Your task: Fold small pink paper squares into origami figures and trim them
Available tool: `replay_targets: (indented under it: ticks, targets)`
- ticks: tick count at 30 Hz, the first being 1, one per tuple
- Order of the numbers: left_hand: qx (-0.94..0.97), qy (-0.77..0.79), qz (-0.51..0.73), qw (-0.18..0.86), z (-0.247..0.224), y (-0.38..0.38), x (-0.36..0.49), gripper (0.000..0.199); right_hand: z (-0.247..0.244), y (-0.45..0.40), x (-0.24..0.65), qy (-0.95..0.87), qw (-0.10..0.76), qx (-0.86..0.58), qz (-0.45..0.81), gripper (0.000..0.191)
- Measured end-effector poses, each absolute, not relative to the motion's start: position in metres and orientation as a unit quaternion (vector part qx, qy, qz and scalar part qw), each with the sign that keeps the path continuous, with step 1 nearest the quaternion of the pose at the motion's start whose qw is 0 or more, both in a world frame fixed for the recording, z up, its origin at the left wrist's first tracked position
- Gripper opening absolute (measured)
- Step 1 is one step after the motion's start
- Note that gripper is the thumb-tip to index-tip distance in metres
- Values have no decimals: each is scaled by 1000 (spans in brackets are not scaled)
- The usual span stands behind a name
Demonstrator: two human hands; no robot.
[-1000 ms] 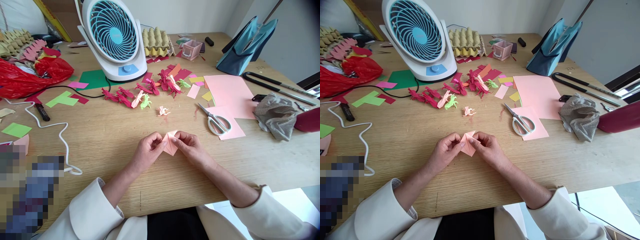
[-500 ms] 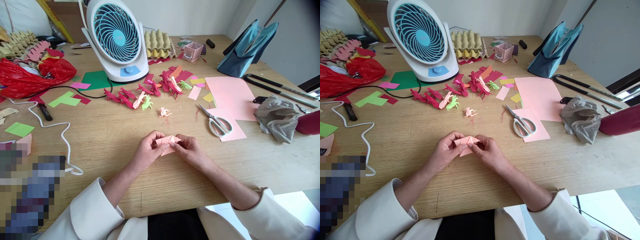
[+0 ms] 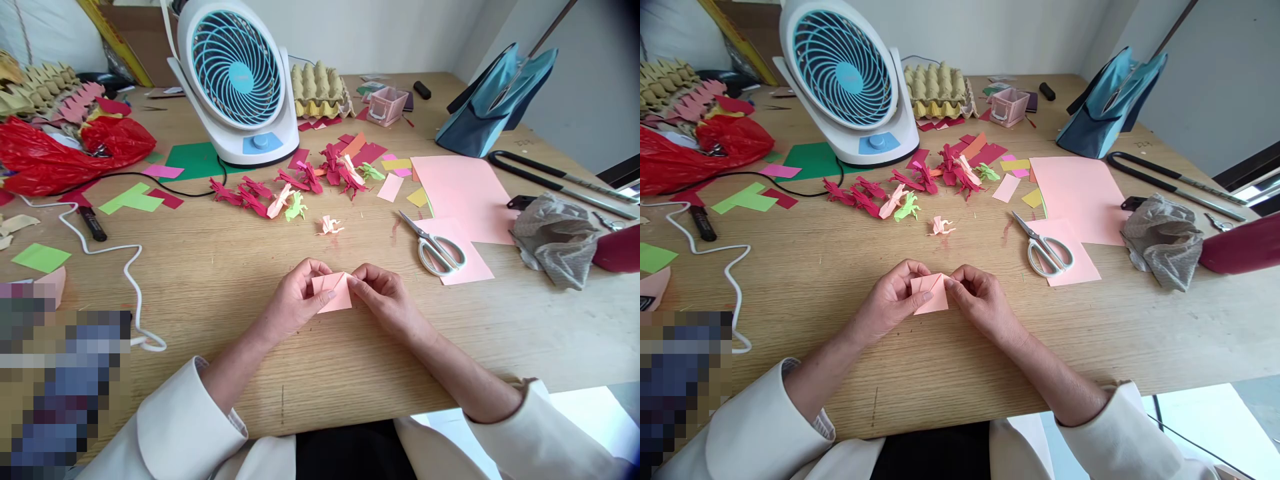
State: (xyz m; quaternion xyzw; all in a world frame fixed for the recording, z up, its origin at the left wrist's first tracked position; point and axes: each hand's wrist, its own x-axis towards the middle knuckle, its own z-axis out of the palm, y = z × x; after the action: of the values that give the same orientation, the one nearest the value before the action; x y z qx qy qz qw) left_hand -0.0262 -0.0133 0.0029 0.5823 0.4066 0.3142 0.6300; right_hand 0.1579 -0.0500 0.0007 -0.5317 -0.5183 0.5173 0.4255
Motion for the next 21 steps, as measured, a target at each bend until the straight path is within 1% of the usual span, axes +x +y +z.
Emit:
replay_targets:
  ticks: [2,5,9,11,12,14,16,19,21]
  targets:
    - [555,396,311,662,5,-13,-26,32,0,-49,159,-524,417,-544,506,40]
    - [533,400,327,670,6,-11,-27,35,-1,-48,162,-536,407,-556,488,39]
    - [475,407,322,711,7,-9,-31,43,-1,-47,164,-573,395,-551,460,29]
    - [445,412,308,733,8,-8,-33,45,-1,-49,165,-595,406,-545,429,22]
    - [434,415,301,741,9,-8,-34,45,0,-49,166,-613,414,-537,405,25]
    - [412,417,288,757,10,-7,-36,43,1,-50,168,-665,429,-507,340,41]
    - [392,410,273,777,10,-6,-38,42,3,-51,169,-722,429,-465,279,50]
    - [375,402,247,798,10,-7,-39,40,3,-51,169,-782,405,-406,245,47]
    - [388,397,235,798,10,-8,-39,38,2,-51,168,-806,385,-378,243,40]
